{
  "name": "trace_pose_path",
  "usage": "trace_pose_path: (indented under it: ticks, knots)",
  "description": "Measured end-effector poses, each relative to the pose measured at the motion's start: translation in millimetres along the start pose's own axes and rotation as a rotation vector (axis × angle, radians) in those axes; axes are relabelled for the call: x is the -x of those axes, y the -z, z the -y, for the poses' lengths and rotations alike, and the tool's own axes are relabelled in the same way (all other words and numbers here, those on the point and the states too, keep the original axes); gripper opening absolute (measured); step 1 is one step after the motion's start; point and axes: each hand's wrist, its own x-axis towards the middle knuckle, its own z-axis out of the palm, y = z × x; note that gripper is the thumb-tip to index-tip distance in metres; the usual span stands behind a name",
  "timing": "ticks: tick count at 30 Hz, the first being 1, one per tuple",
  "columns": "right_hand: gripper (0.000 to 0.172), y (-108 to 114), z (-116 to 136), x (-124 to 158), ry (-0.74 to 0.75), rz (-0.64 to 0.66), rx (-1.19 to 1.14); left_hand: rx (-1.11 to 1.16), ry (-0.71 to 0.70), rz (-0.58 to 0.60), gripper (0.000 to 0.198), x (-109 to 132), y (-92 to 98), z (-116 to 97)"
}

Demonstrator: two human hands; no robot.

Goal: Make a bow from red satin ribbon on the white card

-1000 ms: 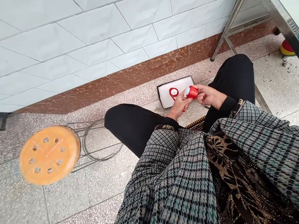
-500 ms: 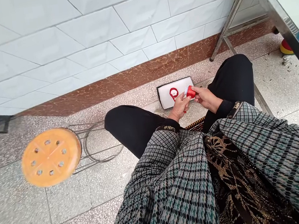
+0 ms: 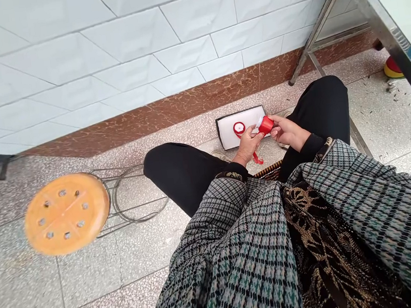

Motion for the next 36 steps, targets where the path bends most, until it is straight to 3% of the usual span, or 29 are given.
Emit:
trace_pose_path:
  ticks: [2, 4, 12, 15, 19, 22, 27, 31, 36]
  knots:
    - [0.028, -0.4, 1.0, 2.3, -0.095, -0.008, -0.055, 0.022, 0.010, 0.064, 0.090, 2.1, 1.6, -4.6]
    - [0.028, -0.2, 1.8, 3.9, -0.184, -0.019, -0.085, 0.024, 0.039, 0.136, 0.100, 4.3, 4.0, -9.1]
    - [0.028, -1.0, 2.7, 8.0, -0.321, 0.029, -0.086, 0.086, 0.055, 0.199, 0.098, 4.4, 10.2, -10.4]
    - [0.030, -2.9, -5.7, 9.5, -0.234, 0.047, -0.077, 0.116, 0.058, 0.156, 0.094, 4.5, 10.2, -9.9]
    - [0.022, -4.0, -22.2, 6.8, 0.072, 0.047, 0.023, 0.134, 0.045, 0.098, 0.080, 3.1, 9.3, -8.3]
    - [0.021, -2.8, -24.7, 1.0, 0.183, -0.028, 0.040, 0.113, 0.044, 0.050, 0.071, -0.2, 7.0, -4.0]
    - [0.026, 0.6, -8.6, -5.7, 0.158, -0.115, -0.134, 0.013, 0.042, -0.042, 0.045, -2.9, 3.4, 1.4]
    - [0.031, 0.8, -0.6, -4.4, 0.093, -0.106, -0.160, -0.056, -0.011, 0.009, 0.043, -1.5, 1.3, 0.3]
    - [0.030, 0.2, 0.9, -1.2, -0.064, -0.050, -0.159, -0.041, -0.048, -0.020, 0.046, -0.8, 0.5, -3.8]
